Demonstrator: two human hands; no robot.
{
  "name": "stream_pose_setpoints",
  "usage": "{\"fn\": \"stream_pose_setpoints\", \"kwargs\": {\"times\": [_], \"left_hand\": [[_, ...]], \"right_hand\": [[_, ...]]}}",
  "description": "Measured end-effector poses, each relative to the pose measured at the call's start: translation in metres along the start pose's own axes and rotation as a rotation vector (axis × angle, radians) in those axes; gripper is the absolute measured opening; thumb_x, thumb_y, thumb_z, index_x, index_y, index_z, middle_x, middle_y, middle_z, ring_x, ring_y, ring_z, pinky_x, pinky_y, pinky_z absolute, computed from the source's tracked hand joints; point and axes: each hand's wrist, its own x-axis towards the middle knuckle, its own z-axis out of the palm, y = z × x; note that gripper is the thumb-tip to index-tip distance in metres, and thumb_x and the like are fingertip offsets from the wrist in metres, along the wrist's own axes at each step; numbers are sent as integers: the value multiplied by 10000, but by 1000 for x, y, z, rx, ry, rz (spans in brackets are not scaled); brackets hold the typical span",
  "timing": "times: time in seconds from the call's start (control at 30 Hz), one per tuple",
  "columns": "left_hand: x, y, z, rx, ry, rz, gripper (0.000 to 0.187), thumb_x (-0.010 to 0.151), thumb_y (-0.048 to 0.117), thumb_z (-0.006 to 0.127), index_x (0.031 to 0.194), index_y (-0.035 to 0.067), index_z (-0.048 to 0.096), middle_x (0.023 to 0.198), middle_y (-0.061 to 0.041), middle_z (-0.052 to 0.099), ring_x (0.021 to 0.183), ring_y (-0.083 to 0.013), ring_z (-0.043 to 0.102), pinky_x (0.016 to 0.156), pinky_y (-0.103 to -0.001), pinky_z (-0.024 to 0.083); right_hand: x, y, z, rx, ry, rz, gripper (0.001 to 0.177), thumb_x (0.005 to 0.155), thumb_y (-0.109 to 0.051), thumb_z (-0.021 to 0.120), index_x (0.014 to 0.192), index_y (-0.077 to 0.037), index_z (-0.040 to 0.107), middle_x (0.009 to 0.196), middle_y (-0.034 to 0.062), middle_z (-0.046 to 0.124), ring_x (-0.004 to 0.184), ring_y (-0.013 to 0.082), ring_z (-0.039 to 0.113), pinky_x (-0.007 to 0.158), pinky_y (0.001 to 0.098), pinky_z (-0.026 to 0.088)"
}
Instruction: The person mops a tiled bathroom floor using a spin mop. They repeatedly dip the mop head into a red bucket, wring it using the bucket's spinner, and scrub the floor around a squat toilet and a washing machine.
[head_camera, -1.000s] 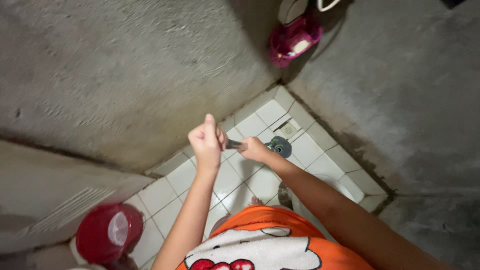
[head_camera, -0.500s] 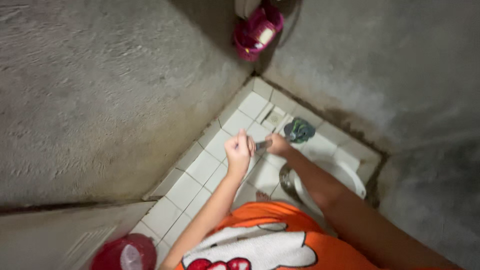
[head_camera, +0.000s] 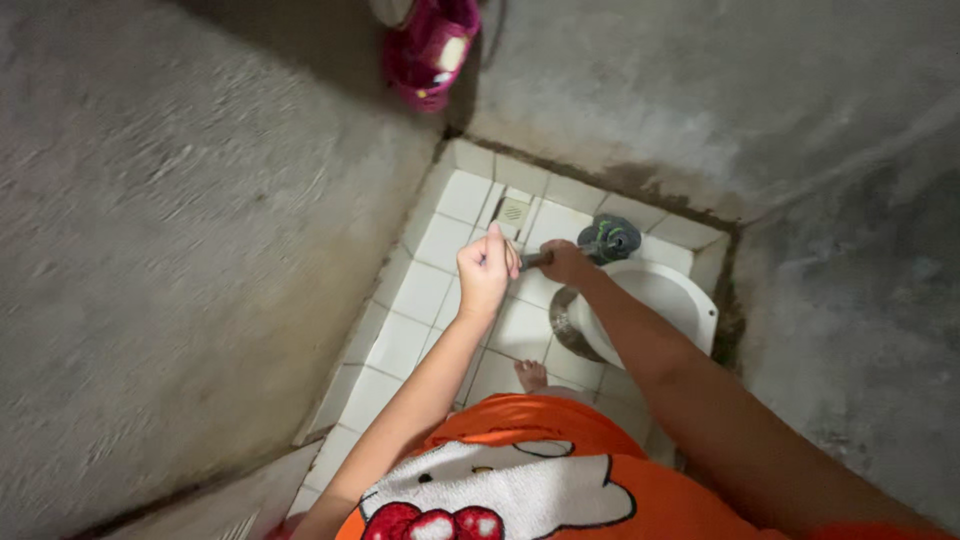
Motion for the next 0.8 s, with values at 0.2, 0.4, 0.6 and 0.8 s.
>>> {"fn": "stream_pose_setpoints", "kwargs": {"times": [0.2, 0.4, 0.6, 0.8], "left_hand": [[5, -53, 63, 31, -96, -85, 617, 1114, 269, 432, 559, 19, 527, 544, -57, 588, 510, -122, 543, 546, -300, 470], [17, -65, 121, 117, -138, -158, 563, 1067, 286, 525, 584, 10, 613, 537, -32, 587, 511, -86, 513, 516, -283, 431], [32, -40, 117, 179, 1, -181, 598, 1051, 297, 540, 528, 8, 571, 489, -28, 560, 456, -101, 489, 496, -288, 405], [40, 2, 101, 207, 104, -160, 584, 1009, 303, 556, 507, 7, 592, 478, -32, 575, 448, -108, 531, 488, -297, 425]], "right_hand": [[-44, 58, -49, -36, 152, -32, 174, 716, -171, 754, 769, -25, 676, 711, 199, 666, 651, 376, 629, 599, 473, 492], [-60, 102, -90, -103, 84, 136, 154, 746, -126, 708, 701, 5, 641, 686, 244, 621, 639, 393, 614, 645, 494, 456], [-38, 99, -67, -6, 188, 144, 99, 709, -119, 695, 722, -21, 696, 722, 242, 658, 693, 400, 657, 646, 481, 499], [-15, 73, -38, 49, 350, 19, 127, 721, -123, 685, 775, -8, 692, 788, 239, 682, 742, 405, 682, 676, 465, 522]]}}
